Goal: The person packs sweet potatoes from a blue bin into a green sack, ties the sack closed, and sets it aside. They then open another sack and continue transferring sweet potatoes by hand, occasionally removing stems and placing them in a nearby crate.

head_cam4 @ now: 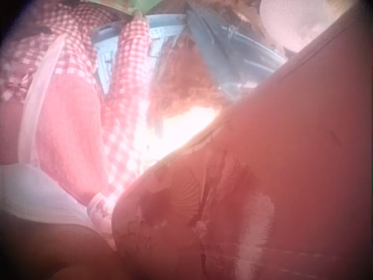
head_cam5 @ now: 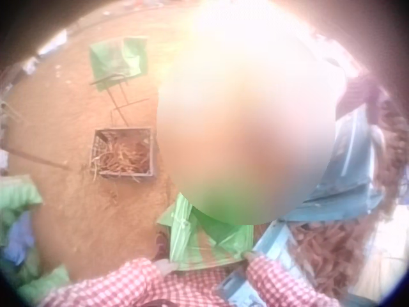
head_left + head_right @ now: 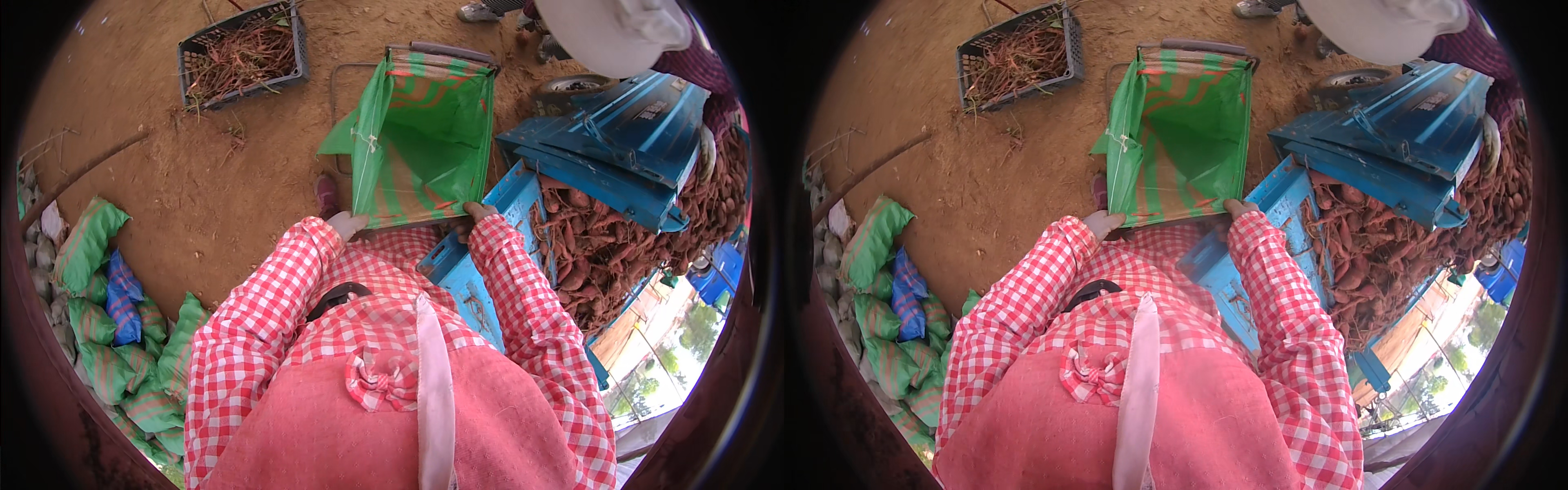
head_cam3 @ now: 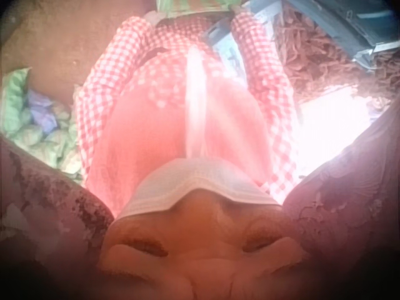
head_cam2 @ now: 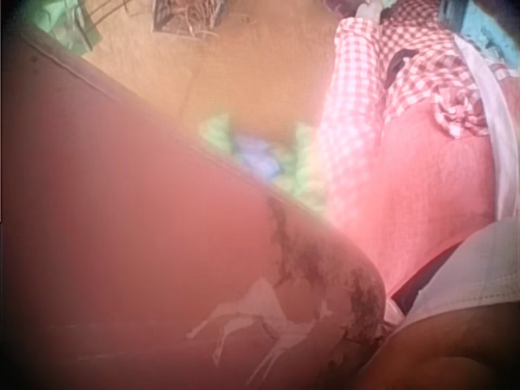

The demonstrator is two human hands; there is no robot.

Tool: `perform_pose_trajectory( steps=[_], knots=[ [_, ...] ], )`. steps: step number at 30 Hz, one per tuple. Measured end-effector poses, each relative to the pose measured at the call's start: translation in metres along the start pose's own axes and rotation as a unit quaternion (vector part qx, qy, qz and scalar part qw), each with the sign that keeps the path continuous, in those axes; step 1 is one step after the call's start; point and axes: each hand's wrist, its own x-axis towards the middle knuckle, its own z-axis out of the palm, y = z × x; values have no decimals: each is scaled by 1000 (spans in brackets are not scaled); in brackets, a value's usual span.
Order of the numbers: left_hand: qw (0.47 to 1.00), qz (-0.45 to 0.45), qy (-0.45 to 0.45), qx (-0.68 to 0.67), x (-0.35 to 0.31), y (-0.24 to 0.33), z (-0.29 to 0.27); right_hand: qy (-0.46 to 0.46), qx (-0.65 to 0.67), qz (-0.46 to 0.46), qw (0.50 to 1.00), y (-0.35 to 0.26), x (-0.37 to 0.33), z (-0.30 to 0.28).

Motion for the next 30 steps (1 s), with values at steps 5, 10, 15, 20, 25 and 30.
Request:
perform_pose_trajectory(
  steps=[5, 10, 15, 20, 25, 30],
  knots=[
    [989, 14, 139, 45, 19, -22, 1, 62, 43, 46, 996, -7, 6, 8],
    [983, 56, 171, 36, 15, -18, 6, 72, 52, 66, 994, -11, 19, 13],
    [976, 153, 158, -6, 12, -12, 11, 53, -12, 83, 995, -16, 25, 6],
    [979, 160, 116, -49, 29, -11, 1, -46, -146, 36, 988, -29, 25, -13],
    [988, 61, 67, 123, 26, -2, -6, -16, -144, 7, 989, -21, 31, -18],
    [995, 43, -50, -73, 21, 11, -3, 0, -95, 10, 995, -17, 27, -15]
  ],
)
